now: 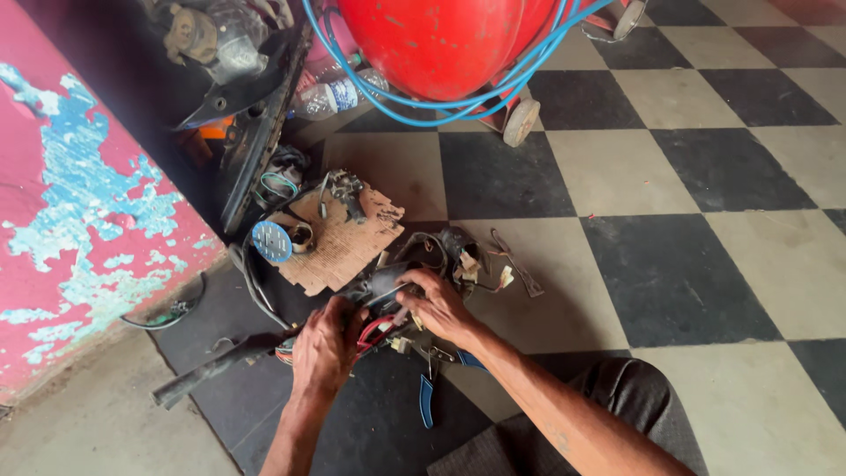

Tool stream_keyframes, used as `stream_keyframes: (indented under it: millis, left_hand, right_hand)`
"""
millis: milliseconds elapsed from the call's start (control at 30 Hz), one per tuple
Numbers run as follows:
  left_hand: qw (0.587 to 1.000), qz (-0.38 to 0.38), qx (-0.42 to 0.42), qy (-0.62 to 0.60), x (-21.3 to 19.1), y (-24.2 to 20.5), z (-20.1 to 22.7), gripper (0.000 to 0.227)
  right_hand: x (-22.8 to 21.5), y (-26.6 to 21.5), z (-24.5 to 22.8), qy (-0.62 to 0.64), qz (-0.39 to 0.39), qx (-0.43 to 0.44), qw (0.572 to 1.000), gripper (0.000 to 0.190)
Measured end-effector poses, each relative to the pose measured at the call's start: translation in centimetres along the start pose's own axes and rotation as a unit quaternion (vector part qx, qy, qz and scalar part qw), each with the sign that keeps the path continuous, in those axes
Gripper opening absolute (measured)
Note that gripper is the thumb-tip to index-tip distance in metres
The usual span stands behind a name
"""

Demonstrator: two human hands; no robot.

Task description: The person repairs a wiring harness by cutting, stripping, and connecting wires using pliers.

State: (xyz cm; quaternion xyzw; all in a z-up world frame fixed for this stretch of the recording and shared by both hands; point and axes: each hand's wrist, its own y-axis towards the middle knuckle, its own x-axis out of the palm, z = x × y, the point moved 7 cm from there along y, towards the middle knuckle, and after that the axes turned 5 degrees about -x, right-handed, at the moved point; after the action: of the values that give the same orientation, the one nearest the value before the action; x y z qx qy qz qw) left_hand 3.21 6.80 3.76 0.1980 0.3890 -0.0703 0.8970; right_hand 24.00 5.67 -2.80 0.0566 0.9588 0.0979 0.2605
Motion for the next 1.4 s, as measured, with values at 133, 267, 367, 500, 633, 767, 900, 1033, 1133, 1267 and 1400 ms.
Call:
stream_keyframes:
  millis: [133,267,367,500,633,767,900,1033,1133,1267,1400]
  left_hand:
    - [0.996,0.059,0.070,-0.004,-2.3,1.1,2.4,0.020]
    - [0.989,0.057,0.135,-0.028,-3.3,0.8,4.3,0.011]
    - [0.983,0.064,0.157,-0.067,-3.9,0.5,4.4,0.011]
    - [0.989,0.061,0.133,-0.015,-4.5,0.8,2.8,0.017]
    - [0.996,0.045,0.072,0.040,-5.2,1.2,0.0,0.011]
    - [0.995,0.083,0.005,0.062,-5.8,1.5,-3.5,0.015]
    - [0.997,0.055,-0.051,0.024,-5.3,1.1,-7.0,0.029]
    - [0.989,-0.038,-0.088,0.112,-3.0,0.4,-8.6,0.018]
    - [0.990,-0.021,-0.071,0.121,-2.8,0.2,-8.1,0.013]
    - [0.990,-0.041,-0.065,0.114,-2.1,0.1,-7.5,0.014]
    - [0.989,-0.052,-0.065,0.119,-1.7,0.0,-7.8,0.013]
  right_hand:
    - [0.6,0.2,-0.6,0.024,-0.020,0.063,0.998,0.028]
    - [0.4,-0.6,-7.6,-0.346,0.087,-0.101,0.929,0.049]
    - [-0.1,-1.3,-12.1,-0.328,0.182,-0.187,0.908,0.051]
    - [1.1,0.8,-10.7,-0.239,0.071,-0.084,0.965,0.023]
    - [1.4,1.5,-7.1,-0.071,0.011,-0.009,0.997,0.015]
    - [-0.1,0.9,-1.5,0.159,0.105,0.143,0.971,0.022]
    - [-1.4,1.2,-0.3,0.186,0.115,0.127,0.967,0.028]
    - [-2.1,0.4,-0.7,0.227,0.095,0.186,0.951,0.028]
    - [-2.5,-0.1,-1.8,0.272,0.063,0.200,0.939,0.029]
    - [-3.4,-0.2,-2.4,0.241,0.062,0.194,0.949,0.036]
    - [-3.8,-0.2,-2.6,0.297,0.041,0.151,0.942,0.037]
